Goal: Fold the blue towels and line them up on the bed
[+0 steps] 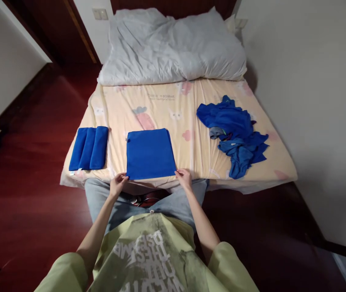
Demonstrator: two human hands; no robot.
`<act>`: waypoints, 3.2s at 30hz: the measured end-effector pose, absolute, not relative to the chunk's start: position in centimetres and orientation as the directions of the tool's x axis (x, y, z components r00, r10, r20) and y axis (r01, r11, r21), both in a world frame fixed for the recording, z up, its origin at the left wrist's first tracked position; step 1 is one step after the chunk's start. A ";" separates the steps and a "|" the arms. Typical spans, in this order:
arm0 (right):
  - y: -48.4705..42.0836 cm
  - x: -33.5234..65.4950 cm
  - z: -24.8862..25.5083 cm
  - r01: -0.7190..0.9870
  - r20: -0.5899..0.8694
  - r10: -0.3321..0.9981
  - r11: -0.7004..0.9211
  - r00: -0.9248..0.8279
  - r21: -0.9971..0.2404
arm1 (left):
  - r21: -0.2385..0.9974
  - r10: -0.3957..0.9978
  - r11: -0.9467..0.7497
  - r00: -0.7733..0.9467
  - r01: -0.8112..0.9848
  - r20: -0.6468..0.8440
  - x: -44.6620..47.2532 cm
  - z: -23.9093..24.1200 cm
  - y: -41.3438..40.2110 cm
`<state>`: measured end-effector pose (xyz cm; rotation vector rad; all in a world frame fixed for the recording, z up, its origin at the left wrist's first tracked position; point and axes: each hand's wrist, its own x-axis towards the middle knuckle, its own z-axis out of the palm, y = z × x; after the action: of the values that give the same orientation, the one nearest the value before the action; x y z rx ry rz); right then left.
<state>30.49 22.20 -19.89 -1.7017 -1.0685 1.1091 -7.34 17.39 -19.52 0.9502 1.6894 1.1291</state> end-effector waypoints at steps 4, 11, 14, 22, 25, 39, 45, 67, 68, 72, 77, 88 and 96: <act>21.1 30.4 -20.2 0.150 -0.300 0.923 -0.341 0.243 -0.928 | 0.937 0.905 0.317 -0.343 0.150 -0.251 -8.0 -19.7 16.6; 21.4 30.4 -19.7 0.079 -0.333 0.920 -0.355 0.204 -0.932 | 0.930 0.930 0.303 -0.278 0.209 -0.241 -8.2 -19.2 17.1; 21.7 30.6 -19.6 0.031 -0.360 0.919 -0.369 0.160 -0.929 | 0.944 0.947 0.269 -0.229 0.189 -0.224 -8.3 -19.2 17.2; 20.8 31.1 -19.7 0.000 -0.354 0.924 -0.358 0.144 -0.934 | 0.956 0.956 0.260 -0.176 0.136 -0.235 -8.6 -19.2 17.0; 20.9 30.8 -19.8 0.006 -0.335 0.925 -0.342 0.178 -0.940 | 0.951 0.948 0.283 -0.189 0.127 -0.257 -8.6 -19.0 17.1; 21.1 31.4 -19.3 0.189 -0.295 0.945 -0.318 0.141 -0.929 | 0.934 0.950 0.303 -0.142 0.191 -0.279 -8.8 -18.1 16.7; 22.7 32.4 -18.5 0.464 -0.206 0.978 -0.178 -0.009 -0.867 | 0.910 0.959 0.276 -0.029 0.309 -0.281 -10.6 -17.4 17.6; 49.8 25.6 -21.9 0.658 0.157 0.985 0.073 0.069 -0.750 | 0.666 0.984 0.141 -0.179 0.733 -0.012 -9.2 -18.5 47.3; 49.7 25.9 -22.0 0.654 0.161 0.985 0.088 0.052 -0.751 | 0.663 0.984 0.139 -0.175 0.736 -0.012 -9.3 -18.5 47.3; 49.7 26.5 -22.0 0.647 0.157 0.986 0.088 0.050 -0.758 | 0.671 0.984 0.130 -0.180 0.730 0.006 -9.2 -18.1 47.5; 50.1 26.6 -22.4 0.668 0.177 0.974 0.038 0.141 -0.743 | 0.661 0.980 0.126 -0.197 0.740 0.033 -8.8 -17.5 48.4; 51.5 26.8 -23.0 0.700 0.130 0.965 -0.068 0.226 -0.711 | 0.605 0.982 0.137 -0.186 0.784 0.018 -8.1 -17.6 51.0; 52.3 27.1 -22.9 0.743 0.079 0.992 -0.017 0.095 -0.669 | 0.548 0.981 0.082 0.029 0.833 -0.190 -9.9 -17.7 52.6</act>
<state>27.14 52.26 -22.90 -1.8138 -1.7005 0.5721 -9.88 52.58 -17.72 1.7867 1.8397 0.3675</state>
